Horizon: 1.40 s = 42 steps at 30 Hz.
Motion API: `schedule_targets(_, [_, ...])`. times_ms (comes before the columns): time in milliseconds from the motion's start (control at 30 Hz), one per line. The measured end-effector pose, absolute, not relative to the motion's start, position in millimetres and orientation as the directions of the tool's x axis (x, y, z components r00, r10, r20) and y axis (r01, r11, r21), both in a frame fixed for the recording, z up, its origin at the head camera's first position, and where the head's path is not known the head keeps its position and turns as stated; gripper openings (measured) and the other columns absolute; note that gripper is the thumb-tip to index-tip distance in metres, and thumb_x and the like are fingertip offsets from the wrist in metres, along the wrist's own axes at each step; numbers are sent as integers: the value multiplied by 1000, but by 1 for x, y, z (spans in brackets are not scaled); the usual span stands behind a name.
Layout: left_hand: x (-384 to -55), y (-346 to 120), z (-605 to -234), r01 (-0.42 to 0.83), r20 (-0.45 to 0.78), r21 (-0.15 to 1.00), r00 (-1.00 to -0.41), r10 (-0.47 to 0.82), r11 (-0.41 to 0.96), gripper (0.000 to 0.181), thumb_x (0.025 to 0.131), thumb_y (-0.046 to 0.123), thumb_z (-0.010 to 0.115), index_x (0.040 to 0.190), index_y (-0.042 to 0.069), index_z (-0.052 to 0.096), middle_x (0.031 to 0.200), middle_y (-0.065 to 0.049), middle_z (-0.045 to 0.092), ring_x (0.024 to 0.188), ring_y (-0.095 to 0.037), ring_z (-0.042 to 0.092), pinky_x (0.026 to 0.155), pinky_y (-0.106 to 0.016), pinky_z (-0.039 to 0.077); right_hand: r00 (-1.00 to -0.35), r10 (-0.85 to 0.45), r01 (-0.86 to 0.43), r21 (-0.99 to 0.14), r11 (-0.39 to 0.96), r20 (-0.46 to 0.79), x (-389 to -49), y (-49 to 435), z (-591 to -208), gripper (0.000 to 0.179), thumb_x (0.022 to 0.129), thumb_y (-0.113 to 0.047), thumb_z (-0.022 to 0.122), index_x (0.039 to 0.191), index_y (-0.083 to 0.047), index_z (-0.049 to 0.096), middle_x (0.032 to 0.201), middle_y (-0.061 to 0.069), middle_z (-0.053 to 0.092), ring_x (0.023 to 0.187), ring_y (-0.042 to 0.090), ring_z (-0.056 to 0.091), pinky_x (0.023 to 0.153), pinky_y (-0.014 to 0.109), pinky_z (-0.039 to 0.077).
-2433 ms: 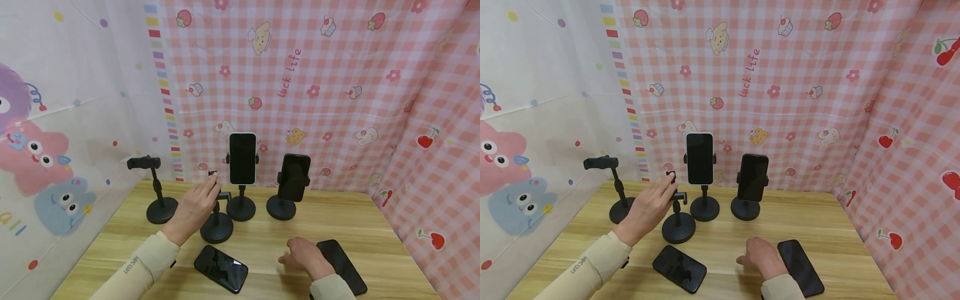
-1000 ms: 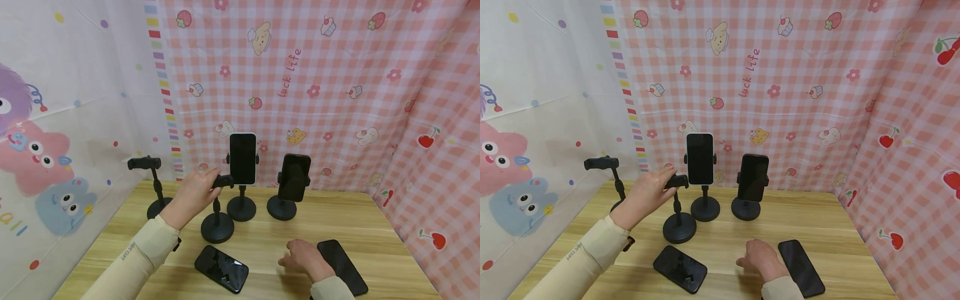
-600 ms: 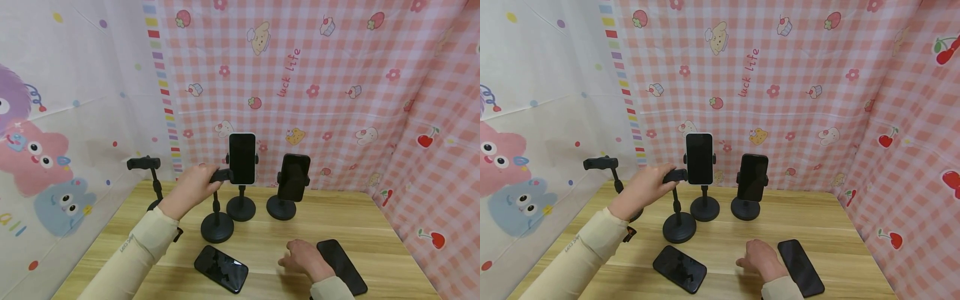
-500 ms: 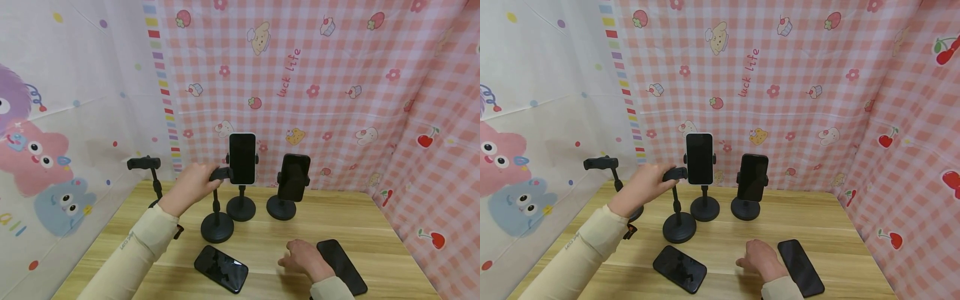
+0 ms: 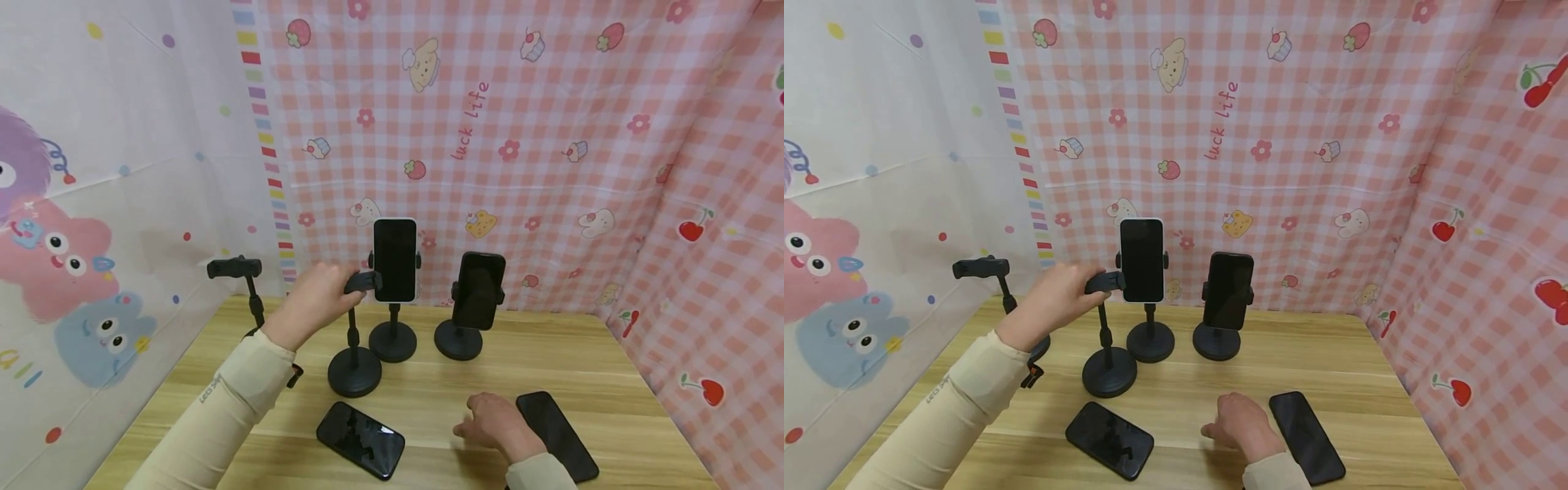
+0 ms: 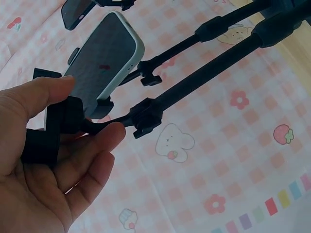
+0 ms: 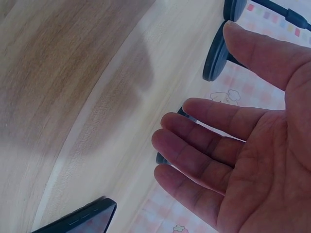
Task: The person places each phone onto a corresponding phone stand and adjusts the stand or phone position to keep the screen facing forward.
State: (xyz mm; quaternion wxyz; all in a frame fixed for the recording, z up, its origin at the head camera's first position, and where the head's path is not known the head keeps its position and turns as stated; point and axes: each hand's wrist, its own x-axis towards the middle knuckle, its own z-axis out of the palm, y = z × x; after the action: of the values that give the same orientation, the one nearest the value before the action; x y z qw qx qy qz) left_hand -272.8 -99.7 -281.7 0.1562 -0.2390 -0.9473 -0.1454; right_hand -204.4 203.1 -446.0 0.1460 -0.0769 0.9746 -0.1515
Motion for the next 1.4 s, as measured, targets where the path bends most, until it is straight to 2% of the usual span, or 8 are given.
schedule_targets(267, [-273, -100, -287, 501, 390, 206, -830, 400, 840, 21, 90, 20, 72, 104, 5, 68, 71, -3, 59, 56, -16, 51, 53, -28, 41, -945, -187, -96, -317, 943, -270, -203, 201, -446, 51, 85, -33, 77, 116, 5, 65, 114, 19, 65, 109, 38, 59, 96, 51, 45])
schedule_targets(400, [-273, -99, -288, 495, 395, 180, -828, 398, 850, 26, 91, 21, 72, 110, 4, 68, 73, -4, 60, 56, -16, 51, 52, -29, 42, -945, -185, -96, -311, 946, -269, -203, 201, -447, 51, 85, -33, 77, 116, 5, 65, 113, 18, 65, 108, 37, 60, 96, 51, 45])
schedule_targets(633, [-272, -98, -289, 485, 413, 153, -823, 390, 861, 21, 91, 21, 71, 104, 5, 67, 72, -3, 58, 57, -17, 51, 53, -29, 41, -946, -192, -103, -320, 942, -261, -203, 199, -447, 51, 85, -33, 77, 116, 5, 65, 112, 17, 66, 108, 37, 60, 96, 51, 45])
schedule_targets(1033, [-273, -101, -290, 494, 394, 191, -830, 395, 848, 32, 91, 21, 72, 117, 3, 67, 90, -9, 68, 64, -18, 55, 56, -30, 46, -950, -199, -115, -323, 939, -240, -201, 198, -447, 49, 84, -32, 77, 114, 5, 66, 109, 17, 66, 106, 37, 61, 95, 51, 46])
schedule_targets(1133, [-273, -102, -291, 491, 383, 183, -834, 398, 852, 38, 91, 21, 72, 124, 2, 65, 102, -13, 70, 70, -20, 59, 62, -33, 51, -952, -204, -122, -329, 936, -228, -200, 197, -448, 49, 83, -31, 78, 114, 5, 66, 109, 17, 66, 105, 37, 61, 94, 51, 46])
schedule_targets(1233, [-274, -102, -291, 489, 380, 167, -833, 401, 856, 44, 92, 21, 72, 130, 2, 62, 114, -17, 68, 83, -24, 65, 73, -38, 55, -954, -204, -124, -331, 936, -220, -200, 198, -449, 48, 83, -31, 78, 113, 5, 66, 108, 17, 66, 105, 36, 61, 94, 51, 46])
schedule_targets(1333, [-275, -103, -290, 492, 381, 146, -829, 410, 858, 44, 92, 20, 72, 131, 2, 61, 119, -17, 67, 96, -28, 67, 81, -43, 55, -955, -209, -132, -331, 934, -210, -200, 198, -449, 48, 83, -31, 78, 113, 5, 67, 108, 17, 66, 104, 37, 62, 94, 51, 46])
schedule_targets(1400, [-275, -105, -289, 500, 385, 143, -823, 417, 854, 42, 92, 19, 72, 129, 1, 62, 116, -17, 68, 96, -29, 67, 81, -43, 56, -956, -208, -131, -333, 934, -208, -200, 198, -450, 48, 83, -31, 78, 113, 5, 67, 108, 17, 66, 105, 37, 61, 94, 51, 46])
